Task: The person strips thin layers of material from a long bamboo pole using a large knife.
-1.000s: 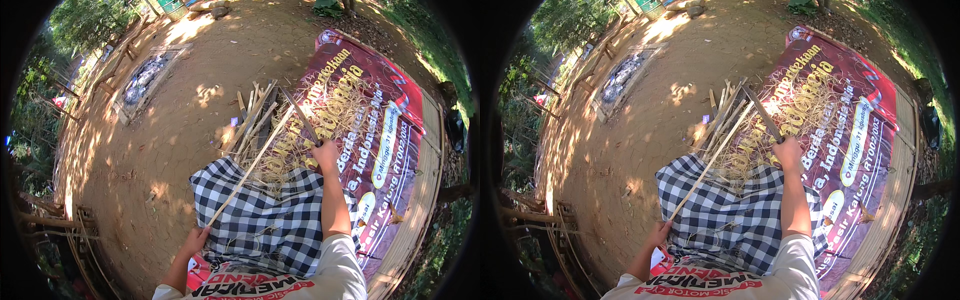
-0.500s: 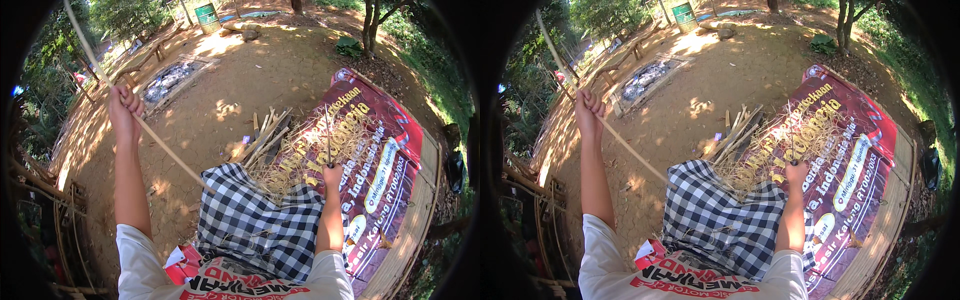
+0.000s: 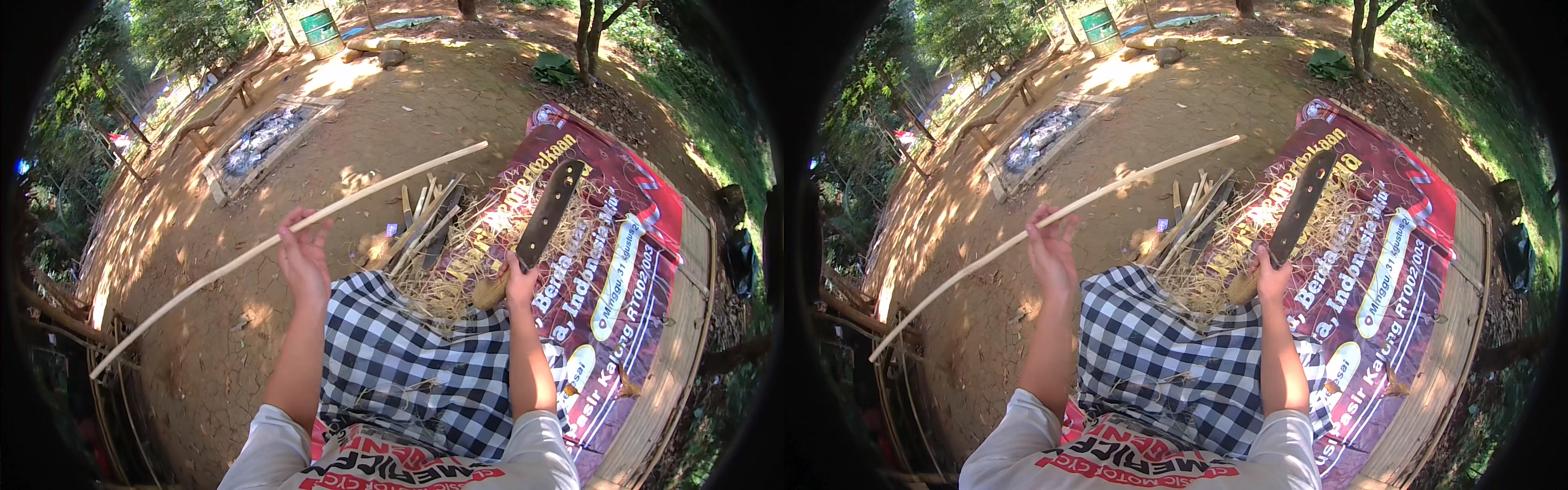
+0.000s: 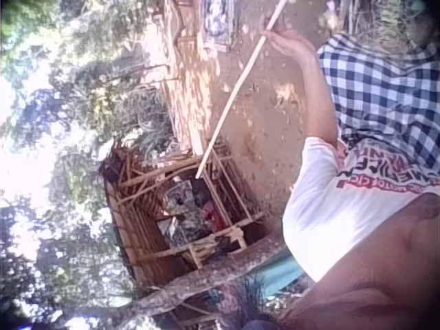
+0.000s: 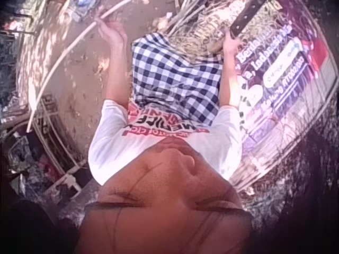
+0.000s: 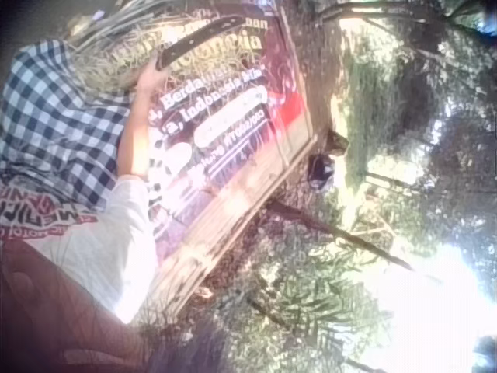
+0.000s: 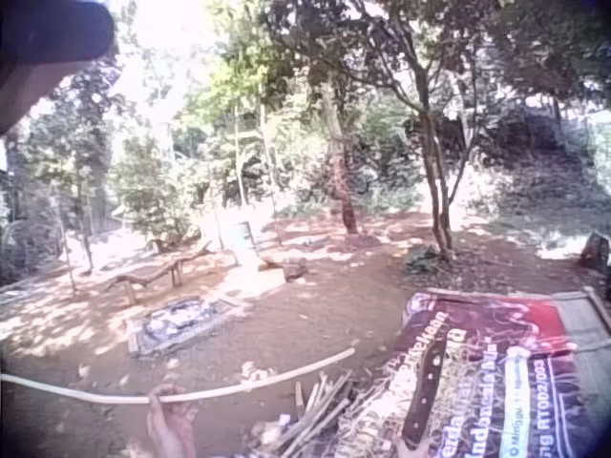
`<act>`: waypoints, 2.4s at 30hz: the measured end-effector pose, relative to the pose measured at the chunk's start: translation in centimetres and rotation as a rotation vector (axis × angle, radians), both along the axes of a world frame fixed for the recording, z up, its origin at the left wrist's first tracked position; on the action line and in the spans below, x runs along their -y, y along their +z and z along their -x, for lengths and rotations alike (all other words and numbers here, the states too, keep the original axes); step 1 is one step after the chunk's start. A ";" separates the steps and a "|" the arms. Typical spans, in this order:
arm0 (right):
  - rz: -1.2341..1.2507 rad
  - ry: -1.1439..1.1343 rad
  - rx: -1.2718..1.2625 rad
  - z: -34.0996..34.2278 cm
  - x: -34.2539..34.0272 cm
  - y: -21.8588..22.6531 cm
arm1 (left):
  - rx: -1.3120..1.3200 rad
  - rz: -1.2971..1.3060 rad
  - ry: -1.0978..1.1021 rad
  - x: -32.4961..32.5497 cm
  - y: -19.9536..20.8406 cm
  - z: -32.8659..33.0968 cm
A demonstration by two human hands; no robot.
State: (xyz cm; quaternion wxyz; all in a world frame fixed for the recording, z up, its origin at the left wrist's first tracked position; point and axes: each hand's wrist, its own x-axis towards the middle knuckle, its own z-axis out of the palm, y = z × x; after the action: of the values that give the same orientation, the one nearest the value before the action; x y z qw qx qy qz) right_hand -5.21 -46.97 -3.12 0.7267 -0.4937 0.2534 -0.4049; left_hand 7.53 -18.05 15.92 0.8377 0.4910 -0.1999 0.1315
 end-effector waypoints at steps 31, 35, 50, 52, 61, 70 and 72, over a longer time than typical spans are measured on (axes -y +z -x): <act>-0.526 -0.151 0.330 1.8 4.9 -0.5 | 0.409 -1.575 -0.029 -7.4 -5.7 7.9; -0.485 -0.165 0.298 1.3 4.1 0.4 | -0.034 -2.009 -0.128 -15.8 -7.9 6.3; -0.331 -0.012 0.293 1.7 3.4 1.7 | -0.466 -1.379 -0.711 -20.5 -14.6 8.2; -0.265 -0.090 0.138 1.7 3.4 1.5 | -0.515 -1.434 -0.620 -20.7 -14.6 9.2; 0.555 0.035 -0.552 1.6 0.7 2.5 | -0.517 -1.468 -0.359 -20.2 -15.2 12.1; 1.264 0.555 -0.737 -0.4 -8.4 2.5 | -0.161 -1.698 -0.026 -19.2 -16.5 14.1; 1.257 0.627 -0.764 -0.5 -9.2 2.2 | -0.121 -1.742 0.001 -19.5 -17.2 14.3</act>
State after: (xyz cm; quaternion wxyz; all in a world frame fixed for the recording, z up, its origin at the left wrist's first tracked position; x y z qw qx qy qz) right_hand -4.73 -37.77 -0.95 0.2552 -0.9637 0.0585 -0.0514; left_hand -6.80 1.46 -1.28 0.1733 0.9629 -0.1844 -0.0941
